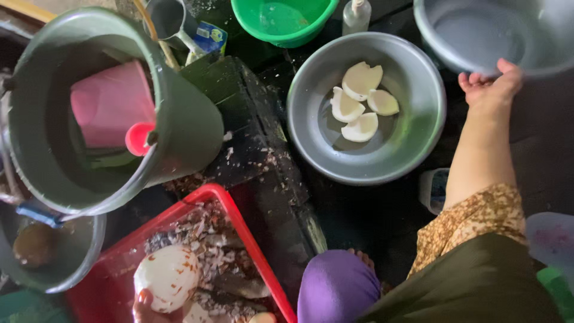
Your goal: The person sits on the floor and scrapes the brown fibrous skin off dehusked coconuts by hand over a red tray, occasionally using a knife, then places the cleaned white coconuts into a bowl of water and discards the scrapings onto the tray.
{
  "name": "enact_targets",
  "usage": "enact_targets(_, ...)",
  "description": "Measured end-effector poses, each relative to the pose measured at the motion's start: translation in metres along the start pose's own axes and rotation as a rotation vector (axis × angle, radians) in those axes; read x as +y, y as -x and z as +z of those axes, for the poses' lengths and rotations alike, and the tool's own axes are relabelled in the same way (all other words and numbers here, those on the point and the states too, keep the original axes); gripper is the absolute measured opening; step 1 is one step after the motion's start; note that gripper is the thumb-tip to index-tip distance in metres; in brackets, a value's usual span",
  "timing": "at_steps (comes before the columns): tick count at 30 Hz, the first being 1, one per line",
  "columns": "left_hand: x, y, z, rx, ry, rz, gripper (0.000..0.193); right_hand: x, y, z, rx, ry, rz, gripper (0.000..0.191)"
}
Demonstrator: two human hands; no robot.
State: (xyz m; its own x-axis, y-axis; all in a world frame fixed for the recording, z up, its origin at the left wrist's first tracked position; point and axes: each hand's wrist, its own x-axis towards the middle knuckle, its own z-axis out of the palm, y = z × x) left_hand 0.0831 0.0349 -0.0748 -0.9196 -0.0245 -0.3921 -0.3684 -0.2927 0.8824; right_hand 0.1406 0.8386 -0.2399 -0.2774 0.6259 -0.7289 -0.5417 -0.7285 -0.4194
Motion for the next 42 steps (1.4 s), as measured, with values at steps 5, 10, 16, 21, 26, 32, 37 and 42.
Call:
enact_targets(5,-0.01,0.015,-0.001,0.078,0.095,0.067,0.086,-0.014,0.03,-0.011,-0.248,-0.185,-0.001,0.054)
enact_targets(10,0.002,0.016,0.004,0.232,0.281,-0.064,0.056,-0.017,0.115,-0.062,-0.391,0.159,-0.242,0.065)
enact_targets(16,0.055,0.023,0.028,-0.089,0.393,0.143,0.053,0.001,0.235,-0.037,-0.178,0.465,-0.529,0.058)
enact_targets(21,0.131,0.071,0.032,-0.101,0.399,0.321,0.06,0.062,0.4,0.018,-0.629,0.576,-0.714,0.057)
enact_targets(26,0.204,0.11,0.02,-0.118,0.203,0.678,0.077,0.137,0.567,0.079,-0.987,0.587,-0.837,0.057)
enact_targets(32,0.245,0.114,0.023,0.058,-0.373,0.923,0.085,0.29,0.6,0.068,-0.883,0.772,-0.364,0.046)
enact_targets(37,0.239,0.109,-0.013,0.231,-0.894,0.776,0.102,0.368,0.584,0.03,-0.895,1.13,0.186,0.034)
enact_targets(42,0.246,0.108,-0.094,0.497,-1.217,0.843,0.076,0.378,0.569,0.045,-0.93,1.217,0.179,0.042)
